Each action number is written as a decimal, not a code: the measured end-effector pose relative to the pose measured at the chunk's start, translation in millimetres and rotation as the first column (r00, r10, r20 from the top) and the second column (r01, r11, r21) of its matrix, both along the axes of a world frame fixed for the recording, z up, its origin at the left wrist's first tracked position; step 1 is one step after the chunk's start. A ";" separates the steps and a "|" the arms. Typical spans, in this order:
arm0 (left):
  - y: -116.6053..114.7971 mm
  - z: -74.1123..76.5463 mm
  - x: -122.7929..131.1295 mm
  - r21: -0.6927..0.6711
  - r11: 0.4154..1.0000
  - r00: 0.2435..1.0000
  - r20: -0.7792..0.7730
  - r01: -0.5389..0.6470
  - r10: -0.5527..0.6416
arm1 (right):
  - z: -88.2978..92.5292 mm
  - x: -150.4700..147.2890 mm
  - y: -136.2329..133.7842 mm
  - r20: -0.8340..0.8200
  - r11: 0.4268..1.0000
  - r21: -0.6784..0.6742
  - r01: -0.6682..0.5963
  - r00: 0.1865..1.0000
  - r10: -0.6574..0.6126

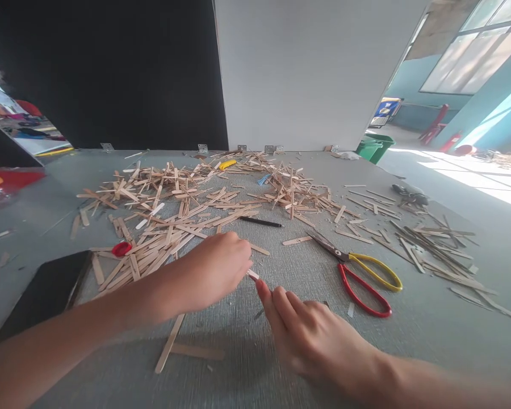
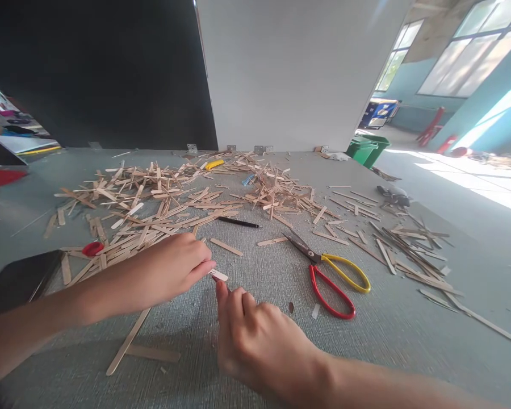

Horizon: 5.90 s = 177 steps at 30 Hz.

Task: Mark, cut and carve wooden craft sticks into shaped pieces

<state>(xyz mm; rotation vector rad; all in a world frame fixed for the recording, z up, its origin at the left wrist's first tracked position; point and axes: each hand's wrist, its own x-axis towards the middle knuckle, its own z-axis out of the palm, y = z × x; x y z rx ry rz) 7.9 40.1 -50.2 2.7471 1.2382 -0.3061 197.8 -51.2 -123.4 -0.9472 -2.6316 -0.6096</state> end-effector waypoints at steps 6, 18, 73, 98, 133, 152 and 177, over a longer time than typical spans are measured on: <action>-4.2 5.1 6.6 -0.018 1.000 0.999 -0.032 -0.002 0.002 | 13.1 1.5 -1.8 0.046 0.999 -0.042 0.010 0.999 -0.008; 8.0 -7.3 -14.6 -0.038 0.999 0.990 0.144 0.007 -0.002 | -24.1 24.2 23.7 -0.057 0.991 0.026 -0.130 0.990 0.131; -2.4 -1.0 -25.0 0.031 1.000 0.997 0.078 -0.003 0.001 | -25.4 -12.7 7.3 0.055 0.995 0.093 -0.033 0.998 0.028; 6.2 -6.2 -24.3 0.003 0.997 0.976 0.206 -0.078 0.076 | -4.2 -6.8 7.0 -0.035 0.997 -0.069 -0.025 0.999 0.022; 13.6 -0.6 -4.4 -0.148 0.980 0.894 0.409 -0.134 0.184 | -20.3 13.4 16.8 -0.095 0.991 -0.127 0.036 0.994 -0.049; 0.1 -28.4 -17.6 -0.269 0.961 0.975 0.186 -0.065 0.118 | -23.8 -11.4 -9.5 -0.028 0.986 0.004 0.164 0.986 -0.164; 2.0 -33.2 -7.1 -0.299 0.950 0.958 0.236 -0.089 0.164 | -26.2 -3.4 3.9 0.168 0.972 0.002 0.234 0.959 -0.231</action>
